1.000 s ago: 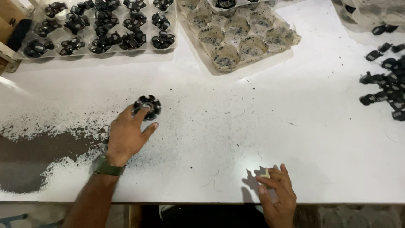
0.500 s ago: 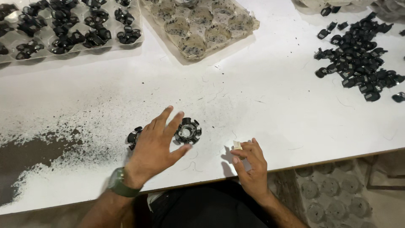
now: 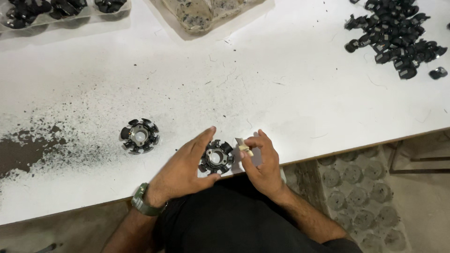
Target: The person assembles small black mechanical components on a white table using a small tool. They repeatedly pick up parts, manipulate them with the tool, and place them into a plastic tray. The person also assembles larger circular components with multiple segments.
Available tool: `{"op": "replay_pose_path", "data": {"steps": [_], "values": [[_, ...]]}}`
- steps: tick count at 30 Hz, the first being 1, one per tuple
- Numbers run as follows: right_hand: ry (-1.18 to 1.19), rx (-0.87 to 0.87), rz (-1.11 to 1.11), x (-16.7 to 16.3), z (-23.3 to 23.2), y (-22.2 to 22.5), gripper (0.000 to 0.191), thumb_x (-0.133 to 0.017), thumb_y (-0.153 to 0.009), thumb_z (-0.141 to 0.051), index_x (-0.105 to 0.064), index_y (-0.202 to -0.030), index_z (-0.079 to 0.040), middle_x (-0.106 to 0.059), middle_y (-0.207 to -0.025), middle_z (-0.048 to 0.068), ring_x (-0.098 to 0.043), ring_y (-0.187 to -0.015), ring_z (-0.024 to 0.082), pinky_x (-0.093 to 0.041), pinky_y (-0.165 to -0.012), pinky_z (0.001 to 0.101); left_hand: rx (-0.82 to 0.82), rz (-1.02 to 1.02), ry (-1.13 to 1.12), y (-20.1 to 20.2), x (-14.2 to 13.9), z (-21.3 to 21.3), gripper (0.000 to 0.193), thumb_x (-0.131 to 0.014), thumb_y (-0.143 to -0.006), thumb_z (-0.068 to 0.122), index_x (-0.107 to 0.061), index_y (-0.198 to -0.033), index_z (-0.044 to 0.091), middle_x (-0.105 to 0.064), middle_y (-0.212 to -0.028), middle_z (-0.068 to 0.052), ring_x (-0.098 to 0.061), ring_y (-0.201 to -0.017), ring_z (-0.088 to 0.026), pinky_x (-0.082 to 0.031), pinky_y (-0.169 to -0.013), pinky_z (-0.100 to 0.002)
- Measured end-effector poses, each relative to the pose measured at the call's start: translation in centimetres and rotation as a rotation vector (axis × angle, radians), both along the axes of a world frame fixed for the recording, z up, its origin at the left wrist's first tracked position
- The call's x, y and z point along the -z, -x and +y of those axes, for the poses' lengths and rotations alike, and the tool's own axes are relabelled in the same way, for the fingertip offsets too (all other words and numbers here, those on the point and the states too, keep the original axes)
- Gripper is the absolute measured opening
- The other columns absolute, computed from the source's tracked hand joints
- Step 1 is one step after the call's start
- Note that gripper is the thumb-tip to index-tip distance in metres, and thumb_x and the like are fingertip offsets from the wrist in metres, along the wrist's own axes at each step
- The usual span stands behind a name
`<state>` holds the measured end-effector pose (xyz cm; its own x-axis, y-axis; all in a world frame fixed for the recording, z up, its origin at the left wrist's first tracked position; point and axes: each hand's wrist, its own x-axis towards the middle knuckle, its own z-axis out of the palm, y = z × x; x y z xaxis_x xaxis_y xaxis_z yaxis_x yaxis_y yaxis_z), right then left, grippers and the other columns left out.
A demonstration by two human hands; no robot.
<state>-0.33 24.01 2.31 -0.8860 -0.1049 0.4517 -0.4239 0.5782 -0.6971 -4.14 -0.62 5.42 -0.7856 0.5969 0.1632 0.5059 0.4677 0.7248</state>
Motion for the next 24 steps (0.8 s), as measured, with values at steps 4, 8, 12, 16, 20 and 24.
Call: {"op": "replay_pose_path", "data": {"steps": [4, 8, 12, 16, 20, 24], "values": [[-0.055, -0.007, 0.027, 0.0, -1.1, 0.3, 0.025, -0.071, -0.095, -0.008, -0.056, -0.114, -0.003, -0.068, -0.092, 0.009, -0.069, -0.085, 0.020, -0.043, -0.119, 0.0532, -0.125, 0.109, 0.017, -0.2, -0.3, 0.6, 0.067, -0.077, -0.084, 0.023, -0.053, -0.145, 0.010, -0.058, -0.143, -0.016, -0.056, -0.130, -0.034, -0.046, -0.108, -0.046], [-0.059, 0.005, -0.147, -0.6, -1.3, 0.5, 0.024, -0.072, -0.093, -0.010, -0.058, -0.110, -0.003, -0.067, -0.098, 0.012, -0.070, -0.086, 0.022, -0.059, -0.075, 0.0379, -0.156, 0.135, 0.149, 0.4, -0.1, 1.9, 0.046, -0.076, -0.087, 0.020, -0.066, -0.130, 0.010, -0.063, -0.136, -0.014, -0.059, -0.122, -0.032, -0.047, -0.099, -0.046], [-0.065, -0.001, -0.067, -0.8, -1.3, 0.5, 0.026, -0.073, -0.092, -0.009, -0.057, -0.112, -0.001, -0.066, -0.098, 0.012, -0.070, -0.084, 0.021, -0.058, -0.070, 0.0347, -0.169, 0.195, 0.111, 0.6, 0.1, 2.6, 0.030, -0.075, -0.089, 0.017, -0.070, -0.117, 0.010, -0.068, -0.131, -0.011, -0.063, -0.116, -0.029, -0.050, -0.097, -0.042], [-0.057, 0.033, -0.060, -0.3, -1.2, 0.4, 0.027, -0.074, -0.092, -0.008, -0.058, -0.113, -0.001, -0.067, -0.097, 0.011, -0.069, -0.081, 0.020, -0.058, -0.068, 0.0339, -0.211, 0.439, 0.002, -0.1, -0.7, 1.9, 0.034, -0.076, -0.088, 0.018, -0.067, -0.116, 0.001, -0.065, -0.130, -0.016, -0.064, -0.116, -0.030, -0.053, -0.094, -0.043], [-0.073, 0.029, -0.071, 0.3, -0.9, 0.6, 0.025, -0.074, -0.093, -0.008, -0.058, -0.111, -0.001, -0.067, -0.096, 0.011, -0.070, -0.079, 0.019, -0.059, -0.066, 0.0317, -0.426, 0.108, -0.030, -1.7, -1.7, 0.7, 0.017, -0.075, -0.092, 0.016, -0.066, -0.103, 0.006, -0.068, -0.109, -0.007, -0.069, -0.092, -0.021, -0.056, -0.075, -0.037], [-0.060, 0.040, 0.013, 0.2, -1.2, 0.4, 0.027, -0.076, -0.089, -0.006, -0.059, -0.109, -0.001, -0.068, -0.094, 0.011, -0.069, -0.080, 0.021, -0.058, -0.068, 0.0335, -0.409, 0.138, 0.028, -2.5, -1.6, 1.7, 0.025, -0.081, -0.082, 0.020, -0.064, -0.092, 0.005, -0.064, -0.095, -0.008, -0.065, -0.083, -0.026, -0.054, -0.067, -0.041]]}}
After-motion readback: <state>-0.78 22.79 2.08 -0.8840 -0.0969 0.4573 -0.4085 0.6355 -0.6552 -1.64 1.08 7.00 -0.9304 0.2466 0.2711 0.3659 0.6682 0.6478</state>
